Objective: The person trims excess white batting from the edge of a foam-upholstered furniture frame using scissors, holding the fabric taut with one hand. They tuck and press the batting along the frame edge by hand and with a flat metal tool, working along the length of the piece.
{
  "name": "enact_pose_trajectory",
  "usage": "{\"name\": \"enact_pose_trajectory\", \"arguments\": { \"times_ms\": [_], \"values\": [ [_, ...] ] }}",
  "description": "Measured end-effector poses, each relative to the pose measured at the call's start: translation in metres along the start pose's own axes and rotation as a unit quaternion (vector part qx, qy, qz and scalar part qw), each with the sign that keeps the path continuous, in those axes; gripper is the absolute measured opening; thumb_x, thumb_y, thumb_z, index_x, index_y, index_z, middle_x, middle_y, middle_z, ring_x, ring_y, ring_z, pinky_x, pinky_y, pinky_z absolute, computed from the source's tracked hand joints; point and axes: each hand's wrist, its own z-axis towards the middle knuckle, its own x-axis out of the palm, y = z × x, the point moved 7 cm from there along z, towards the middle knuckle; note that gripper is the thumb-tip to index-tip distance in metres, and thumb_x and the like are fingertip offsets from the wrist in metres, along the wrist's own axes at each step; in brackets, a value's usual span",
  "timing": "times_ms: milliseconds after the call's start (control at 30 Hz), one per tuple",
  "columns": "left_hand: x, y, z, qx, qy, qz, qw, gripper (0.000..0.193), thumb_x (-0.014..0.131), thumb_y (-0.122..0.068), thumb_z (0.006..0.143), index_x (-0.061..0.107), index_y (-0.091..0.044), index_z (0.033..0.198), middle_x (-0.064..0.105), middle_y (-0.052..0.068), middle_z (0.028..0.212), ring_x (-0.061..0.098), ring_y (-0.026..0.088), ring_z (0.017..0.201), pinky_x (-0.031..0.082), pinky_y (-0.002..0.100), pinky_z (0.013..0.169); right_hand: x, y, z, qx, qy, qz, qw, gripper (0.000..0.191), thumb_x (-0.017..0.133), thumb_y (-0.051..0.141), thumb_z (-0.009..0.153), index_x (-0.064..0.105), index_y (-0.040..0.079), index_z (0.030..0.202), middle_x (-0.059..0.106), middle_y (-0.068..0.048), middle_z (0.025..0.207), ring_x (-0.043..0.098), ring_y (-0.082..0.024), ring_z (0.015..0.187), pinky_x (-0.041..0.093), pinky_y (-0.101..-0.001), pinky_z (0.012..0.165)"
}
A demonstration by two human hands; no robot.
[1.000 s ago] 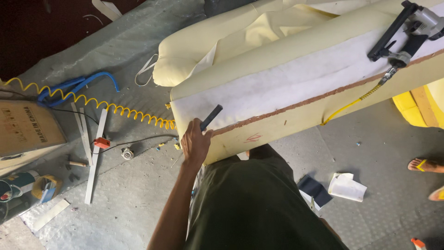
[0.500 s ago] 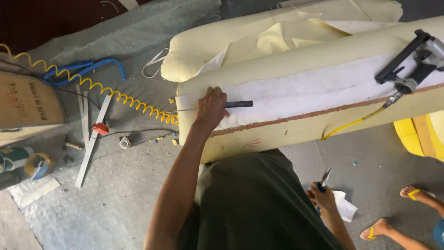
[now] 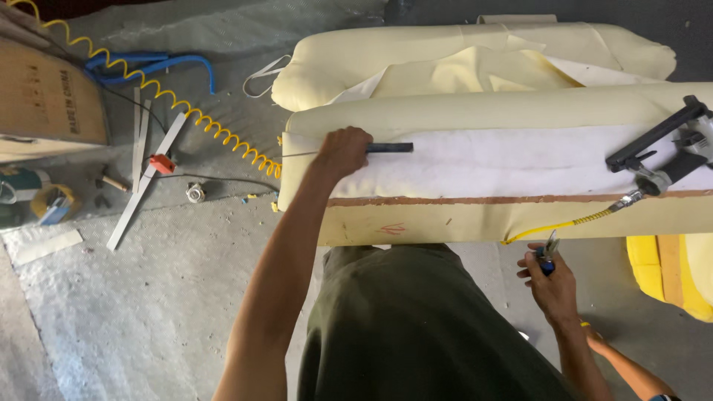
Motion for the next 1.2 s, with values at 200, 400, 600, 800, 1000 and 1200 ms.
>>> {"name": "enact_pose_trajectory", "arguments": {
  "times_ms": [200,400,600,800,1000,1200],
  "values": [
    [0.069,-0.055,-0.092,0.041,0.089,-0.066,0.993,0.013,0.064,-0.009,0.08,0.072,-0.014,0.09,0.07,0.011,0.098,0.067,0.036,0.098,0.052,0.054,0.08,-0.002,0.019,-0.008,-0.166,-0.09,-0.172,0.967,0.025,0.069,0.027,0.105,0.075,0.003,0.109,0.068,-0.017,0.089,0.063,-0.026,0.084,0.05,-0.0374,0.079],
    [0.121,-0.079,-0.133,0.04,0.032,-0.061,0.997,0.007,0.068,-0.017,0.078,0.069,-0.012,0.083,0.067,0.008,0.092,0.069,0.033,0.091,0.053,0.053,0.07,-0.002,0.017,-0.005,-0.101,-0.037,-0.075,0.991,0.029,0.064,0.033,0.103,0.074,0.006,0.11,0.074,-0.01,0.088,0.07,-0.019,0.084,0.051,-0.0322,0.08],
    [0.142,-0.069,-0.128,0.031,0.02,-0.044,0.998,0.005,0.066,-0.015,0.081,0.069,-0.013,0.083,0.068,0.007,0.092,0.07,0.031,0.089,0.055,0.051,0.07,-0.002,0.028,0.005,-0.053,-0.021,-0.096,0.994,0.033,0.067,0.032,0.102,0.073,0.0,0.101,0.072,-0.012,0.08,0.067,-0.019,0.075,0.052,-0.0351,0.073],
    [0.132,-0.077,-0.13,0.034,0.025,-0.047,0.998,0.005,0.066,-0.015,0.079,0.069,-0.012,0.081,0.067,0.008,0.091,0.069,0.032,0.091,0.054,0.051,0.07,0.003,0.03,0.009,-0.024,-0.017,-0.024,0.999,0.038,0.069,0.033,0.1,0.068,-0.003,0.091,0.068,-0.01,0.074,0.06,-0.015,0.066,0.05,-0.0325,0.064],
    [0.056,-0.063,-0.101,0.037,0.005,-0.032,0.999,0.011,0.064,-0.009,0.081,0.071,-0.011,0.088,0.068,0.011,0.093,0.068,0.035,0.093,0.053,0.052,0.075,-0.006,0.039,0.013,-0.018,-0.024,-0.06,0.998,0.035,0.068,0.032,0.1,0.067,-0.003,0.096,0.062,-0.01,0.07,0.056,-0.018,0.064,0.047,-0.0362,0.062],
    [-0.018,-0.012,-0.03,-0.029,-0.046,0.006,0.999,0.017,0.066,-0.007,0.081,0.074,-0.011,0.096,0.067,0.013,0.103,0.066,0.036,0.102,0.054,0.051,0.083,-0.011,0.056,0.042,-0.113,-0.038,-0.077,0.99,0.031,0.069,0.03,0.099,0.066,0.0,0.104,0.064,-0.012,0.081,0.058,-0.022,0.074,0.048,-0.0378,0.072]
  ]
}}
